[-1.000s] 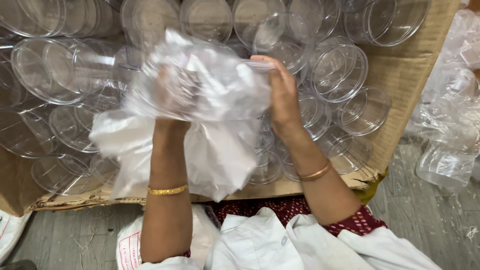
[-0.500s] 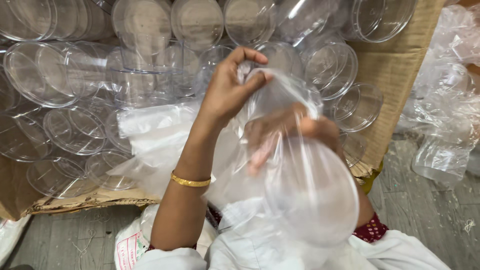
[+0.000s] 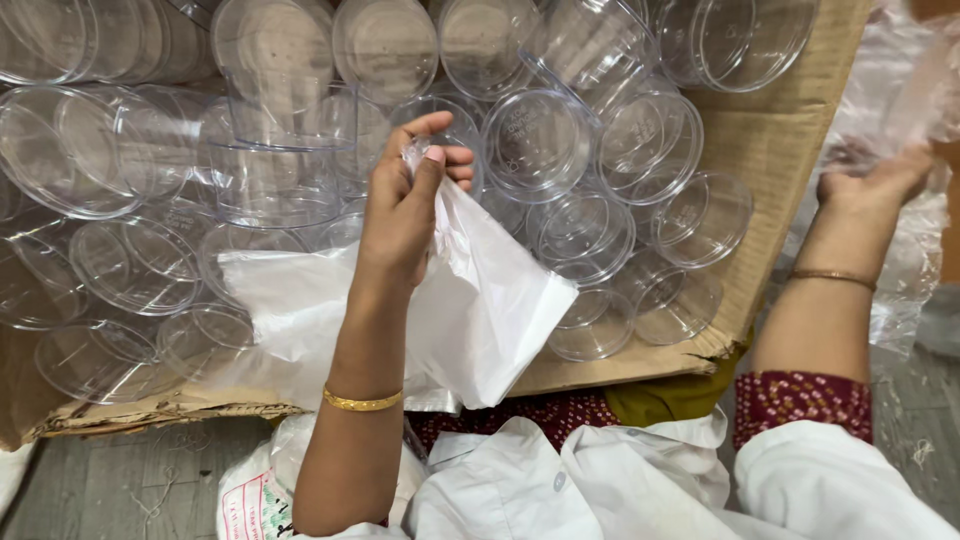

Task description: The person sits on the floor in front of a large cardboard box filled with clear plastic containers and bags them one at a time into clear plastic bags, opening each bag, inserting a container, and setting filled bags aside.

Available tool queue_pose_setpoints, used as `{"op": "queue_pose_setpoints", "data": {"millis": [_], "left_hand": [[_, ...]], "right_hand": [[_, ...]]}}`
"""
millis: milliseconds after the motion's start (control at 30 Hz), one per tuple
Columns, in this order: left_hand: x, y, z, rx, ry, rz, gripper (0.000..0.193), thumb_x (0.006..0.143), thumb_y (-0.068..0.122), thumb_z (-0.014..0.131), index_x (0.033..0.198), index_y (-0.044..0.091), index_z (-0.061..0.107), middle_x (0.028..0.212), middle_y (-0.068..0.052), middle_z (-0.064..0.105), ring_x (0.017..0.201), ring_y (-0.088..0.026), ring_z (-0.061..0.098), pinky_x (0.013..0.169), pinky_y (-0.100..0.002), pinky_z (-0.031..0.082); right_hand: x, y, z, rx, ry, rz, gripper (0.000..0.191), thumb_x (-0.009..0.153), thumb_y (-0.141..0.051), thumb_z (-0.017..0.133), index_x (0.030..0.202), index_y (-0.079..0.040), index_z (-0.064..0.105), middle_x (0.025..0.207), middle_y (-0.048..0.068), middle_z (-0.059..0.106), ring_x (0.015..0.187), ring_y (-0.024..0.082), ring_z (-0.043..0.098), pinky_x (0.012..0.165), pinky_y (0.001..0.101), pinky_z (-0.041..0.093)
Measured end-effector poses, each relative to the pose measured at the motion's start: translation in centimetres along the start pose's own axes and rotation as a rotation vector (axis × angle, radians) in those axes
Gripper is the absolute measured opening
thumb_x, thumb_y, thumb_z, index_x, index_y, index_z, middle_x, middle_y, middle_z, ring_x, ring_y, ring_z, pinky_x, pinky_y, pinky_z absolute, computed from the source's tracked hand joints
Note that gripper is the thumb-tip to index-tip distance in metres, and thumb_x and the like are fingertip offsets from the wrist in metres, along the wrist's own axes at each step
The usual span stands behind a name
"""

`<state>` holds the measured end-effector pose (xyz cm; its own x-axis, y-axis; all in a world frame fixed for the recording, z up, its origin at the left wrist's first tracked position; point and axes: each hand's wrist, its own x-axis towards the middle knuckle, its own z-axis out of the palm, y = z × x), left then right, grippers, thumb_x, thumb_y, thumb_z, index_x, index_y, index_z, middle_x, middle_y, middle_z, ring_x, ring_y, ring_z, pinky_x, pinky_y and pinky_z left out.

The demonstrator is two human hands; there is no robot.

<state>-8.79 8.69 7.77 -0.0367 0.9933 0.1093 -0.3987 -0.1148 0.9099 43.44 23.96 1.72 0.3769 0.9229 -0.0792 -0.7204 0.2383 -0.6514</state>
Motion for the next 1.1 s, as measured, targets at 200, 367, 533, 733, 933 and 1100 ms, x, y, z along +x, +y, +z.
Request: {"op": "queue_pose_setpoints", "data": {"millis": [200, 367, 533, 733, 933, 1100], "left_hand": [[-0.7, 0.3, 0.2, -0.015, -0.003, 0.001, 0.032, 0.111, 0.017, 0.045, 0.139, 0.001, 0.050, 0.104, -0.014, 0.070, 0.089, -0.016, 0.067, 0.081, -0.029, 0.058], [-1.0, 0.1, 1.6, 0.008, 0.009, 0.032, 0.035, 0.111, 0.022, 0.042, 0.138, 0.002, 0.049, 0.105, -0.016, 0.072, 0.090, -0.019, 0.072, 0.080, -0.031, 0.060], [-1.7, 1.1, 1.9, -0.074, -0.065, 0.060, 0.037, 0.112, 0.024, 0.046, 0.140, 0.001, 0.049, 0.113, -0.020, 0.073, 0.100, -0.022, 0.073, 0.090, -0.034, 0.060], [-3.0, 2.1, -0.2, 0.136, -0.190, 0.056, 0.042, 0.099, 0.007, 0.072, 0.136, -0.006, 0.058, 0.126, -0.019, 0.070, 0.116, -0.020, 0.069, 0.104, -0.036, 0.056], [-2.4, 0.0, -0.4, -0.102, -0.117, -0.005, 0.021, 0.097, 0.009, 0.077, 0.110, 0.001, 0.063, 0.112, -0.017, 0.075, 0.098, -0.017, 0.071, 0.087, -0.032, 0.058], [-2.1, 0.7, -0.7, -0.006, -0.037, 0.038, 0.019, 0.099, 0.007, 0.079, 0.104, 0.003, 0.061, 0.097, -0.005, 0.067, 0.088, -0.011, 0.065, 0.078, -0.027, 0.053]], "right_hand": [[-1.6, 0.7, 5.3, -0.390, -0.211, -0.228, 0.024, 0.105, -0.023, 0.053, 0.109, -0.002, 0.064, 0.106, 0.018, 0.067, 0.094, 0.023, 0.068, 0.085, 0.0406, 0.058], [-20.0, 5.1, 13.6, -0.541, -0.364, -0.422, 0.019, 0.105, -0.018, 0.051, 0.104, -0.006, 0.065, 0.107, 0.014, 0.067, 0.096, 0.020, 0.066, 0.089, 0.0383, 0.056], [-29.7, 13.9, 18.3, -0.876, -0.820, 0.075, 0.039, 0.090, -0.010, 0.078, 0.126, -0.001, 0.064, 0.117, 0.006, 0.069, 0.107, 0.011, 0.065, 0.091, 0.0262, 0.057], [-28.8, 15.0, 17.6, -0.815, -0.694, 0.052, 0.012, 0.094, -0.004, 0.076, 0.106, 0.001, 0.075, 0.097, 0.002, 0.076, 0.087, 0.006, 0.068, 0.080, 0.0215, 0.056], [-28.4, 13.9, 17.8, -1.076, -0.668, -0.121, 0.022, 0.102, -0.012, 0.063, 0.118, -0.002, 0.074, 0.098, 0.005, 0.077, 0.089, 0.008, 0.071, 0.078, 0.0220, 0.059], [-28.3, 12.1, 18.6, -0.897, -0.692, -0.055, 0.025, 0.108, -0.014, 0.055, 0.124, 0.002, 0.067, 0.105, 0.010, 0.079, 0.099, 0.014, 0.076, 0.089, 0.0253, 0.062]]}}
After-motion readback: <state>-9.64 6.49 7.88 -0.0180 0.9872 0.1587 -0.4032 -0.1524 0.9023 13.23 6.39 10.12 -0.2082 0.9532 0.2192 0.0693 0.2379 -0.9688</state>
